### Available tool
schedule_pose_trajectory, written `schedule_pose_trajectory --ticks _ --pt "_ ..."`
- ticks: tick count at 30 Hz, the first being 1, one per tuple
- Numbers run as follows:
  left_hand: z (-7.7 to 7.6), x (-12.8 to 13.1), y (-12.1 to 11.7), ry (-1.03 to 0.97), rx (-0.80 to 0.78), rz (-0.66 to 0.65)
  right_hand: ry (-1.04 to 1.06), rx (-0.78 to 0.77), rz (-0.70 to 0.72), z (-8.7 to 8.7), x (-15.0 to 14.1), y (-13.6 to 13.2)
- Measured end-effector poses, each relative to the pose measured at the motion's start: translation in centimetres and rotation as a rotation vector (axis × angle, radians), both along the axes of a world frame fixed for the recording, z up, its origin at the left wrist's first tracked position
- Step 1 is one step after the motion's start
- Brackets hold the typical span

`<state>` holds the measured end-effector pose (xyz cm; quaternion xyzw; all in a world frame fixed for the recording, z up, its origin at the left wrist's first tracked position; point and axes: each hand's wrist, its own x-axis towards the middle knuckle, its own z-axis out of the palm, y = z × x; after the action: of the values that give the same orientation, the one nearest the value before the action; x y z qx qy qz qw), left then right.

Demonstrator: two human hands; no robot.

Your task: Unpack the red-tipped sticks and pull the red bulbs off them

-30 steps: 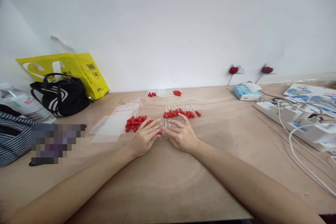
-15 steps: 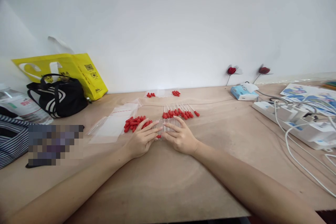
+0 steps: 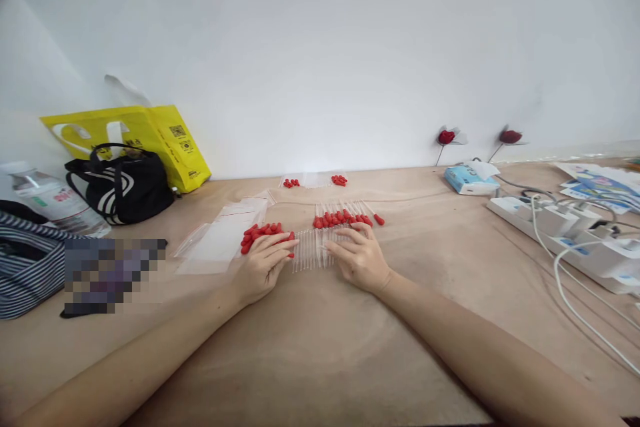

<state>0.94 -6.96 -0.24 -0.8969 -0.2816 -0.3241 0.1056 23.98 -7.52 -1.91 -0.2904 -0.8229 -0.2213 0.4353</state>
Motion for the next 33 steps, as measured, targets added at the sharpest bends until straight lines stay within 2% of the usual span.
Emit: schedule_pose_trajectory --ticks 4,8,12,14,19,23,27,33 --pt "0.6 -0.3 0.7 -0.19 -0.066 0.13 0.068 -0.187 -0.145 -0.5 0.2 0.7" --pt "2.3 -1.5 3.1 -0.313 -0.19 0.411 0.073 -0.371 -0.238 -1.1 -0.1 1.8" --pt "3.8 -3.5 6.4 -0.164 -0.455 0.677 0.078 -0.493 -0.262 -1.2 -0.6 2.5" --pt "4.1 -4.3 7.8 -0.079 -0.554 0.75 0.094 -0.539 -0.265 -1.2 -0.9 2.6" --pt "4.2 -4.9 9.7 0.016 -0.646 0.775 0.11 -0.526 -0.241 -1.3 -1.3 2.7" --pt "4.8 -3.8 9.8 0.023 -0.615 0.794 0.133 -0.51 -0.177 -1.5 -1.5 2.7" --pt "5.0 -0.7 9.2 0.056 -0.608 0.757 0.165 -0.514 -0.132 -1.6 -1.8 2.4" --pt "4.2 4.8 8.9 0.153 -0.676 0.725 0.205 -0.537 -0.108 -1.2 -2.3 1.7"
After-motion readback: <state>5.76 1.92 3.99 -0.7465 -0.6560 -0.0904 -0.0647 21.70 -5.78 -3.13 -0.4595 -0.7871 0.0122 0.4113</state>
